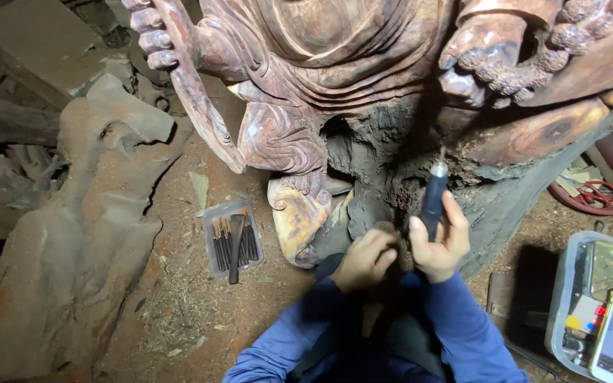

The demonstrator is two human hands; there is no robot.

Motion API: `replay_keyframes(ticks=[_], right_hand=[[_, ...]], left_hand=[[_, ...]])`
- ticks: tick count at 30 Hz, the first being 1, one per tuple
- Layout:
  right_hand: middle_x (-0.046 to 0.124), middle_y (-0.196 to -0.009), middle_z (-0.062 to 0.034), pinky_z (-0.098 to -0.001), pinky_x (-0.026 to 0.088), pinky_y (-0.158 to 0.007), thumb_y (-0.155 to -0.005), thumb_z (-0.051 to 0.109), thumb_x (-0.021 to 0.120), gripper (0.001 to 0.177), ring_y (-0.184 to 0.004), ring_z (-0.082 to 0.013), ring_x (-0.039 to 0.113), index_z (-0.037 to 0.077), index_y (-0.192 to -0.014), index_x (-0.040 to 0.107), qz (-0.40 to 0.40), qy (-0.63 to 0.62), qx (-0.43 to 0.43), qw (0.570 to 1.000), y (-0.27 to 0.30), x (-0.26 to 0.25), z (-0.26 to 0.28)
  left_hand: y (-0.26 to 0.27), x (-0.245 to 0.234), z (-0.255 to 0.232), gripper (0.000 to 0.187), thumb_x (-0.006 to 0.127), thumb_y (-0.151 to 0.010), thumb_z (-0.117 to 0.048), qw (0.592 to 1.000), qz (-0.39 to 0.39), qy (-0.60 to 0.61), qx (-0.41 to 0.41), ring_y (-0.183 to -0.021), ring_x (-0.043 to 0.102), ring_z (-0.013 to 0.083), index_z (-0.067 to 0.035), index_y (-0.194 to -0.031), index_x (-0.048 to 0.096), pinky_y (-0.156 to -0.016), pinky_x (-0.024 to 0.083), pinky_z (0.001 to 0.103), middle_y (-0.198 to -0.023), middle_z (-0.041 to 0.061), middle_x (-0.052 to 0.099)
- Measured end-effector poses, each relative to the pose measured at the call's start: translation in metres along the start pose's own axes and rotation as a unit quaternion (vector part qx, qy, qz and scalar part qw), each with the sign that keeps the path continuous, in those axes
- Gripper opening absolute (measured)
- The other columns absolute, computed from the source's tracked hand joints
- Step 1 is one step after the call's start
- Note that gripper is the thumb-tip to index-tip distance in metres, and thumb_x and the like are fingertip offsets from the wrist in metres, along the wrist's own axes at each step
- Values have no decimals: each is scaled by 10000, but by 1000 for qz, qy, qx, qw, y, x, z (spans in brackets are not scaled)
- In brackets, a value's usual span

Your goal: Detailing a large wooden sculpture using a rotary carving tool to add texture and fine lines.

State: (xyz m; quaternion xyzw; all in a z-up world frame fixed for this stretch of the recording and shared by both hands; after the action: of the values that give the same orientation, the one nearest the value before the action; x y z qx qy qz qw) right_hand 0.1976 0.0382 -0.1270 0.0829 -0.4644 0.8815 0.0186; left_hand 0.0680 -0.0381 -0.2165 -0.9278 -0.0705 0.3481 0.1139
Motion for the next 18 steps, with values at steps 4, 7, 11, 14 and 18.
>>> replay_keyframes(ticks=[4,7,11,14,18], right_hand=[[555,-1385,-365,-274,601,-781,-893,8,705,654,-1120,-320,659,-173,-1450,413,28,-10,67,997,32,-41,-4],[583,-1345,-390,-332,600,-827,-863,-63,722,634,-1123,-390,646,-164,-1429,455,7,2,93,996,41,-51,6],[637,-1297,-303,-232,594,-742,-886,-32,710,651,-1050,-229,681,-114,-1480,457,13,5,125,992,44,-57,21],[650,-1277,-282,-239,599,-732,-873,-34,729,652,-1014,-215,688,-103,-1473,482,13,9,127,992,41,-57,28],[646,-1299,-265,-256,593,-738,-868,-43,732,665,-1005,-218,687,-79,-1486,491,18,23,152,988,45,-50,31]], left_hand=[[29,20,80,566,497,-930,-637,952,153,-262,-25,-1081,585,336,-122,-1067,688,-885,439,507,-1135,128,582],[14,-8,57,793,597,-828,-726,912,301,-174,-218,-1266,526,361,-140,-1361,614,-1044,404,601,-1311,152,538],[14,-23,25,958,559,-849,-745,884,376,-117,-251,-1518,245,418,-128,-1566,406,-1212,252,574,-1582,213,312],[22,-24,26,840,544,-884,-719,910,333,-138,-203,-1363,421,411,-104,-1455,497,-1096,381,550,-1371,188,424],[30,-46,10,915,546,-839,-746,925,295,-157,-182,-1328,432,415,-79,-1463,484,-1057,429,513,-1362,199,400]])
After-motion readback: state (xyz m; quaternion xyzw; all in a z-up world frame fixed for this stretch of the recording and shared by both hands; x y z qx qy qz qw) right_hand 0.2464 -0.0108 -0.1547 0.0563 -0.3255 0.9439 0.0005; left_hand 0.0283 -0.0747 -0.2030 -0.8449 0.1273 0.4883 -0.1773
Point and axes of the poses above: each hand's wrist, its own y-axis away from the middle knuckle, its own x-axis out of the palm, z = x × y, the point moved 3 cm from there along -y, towards the middle knuckle
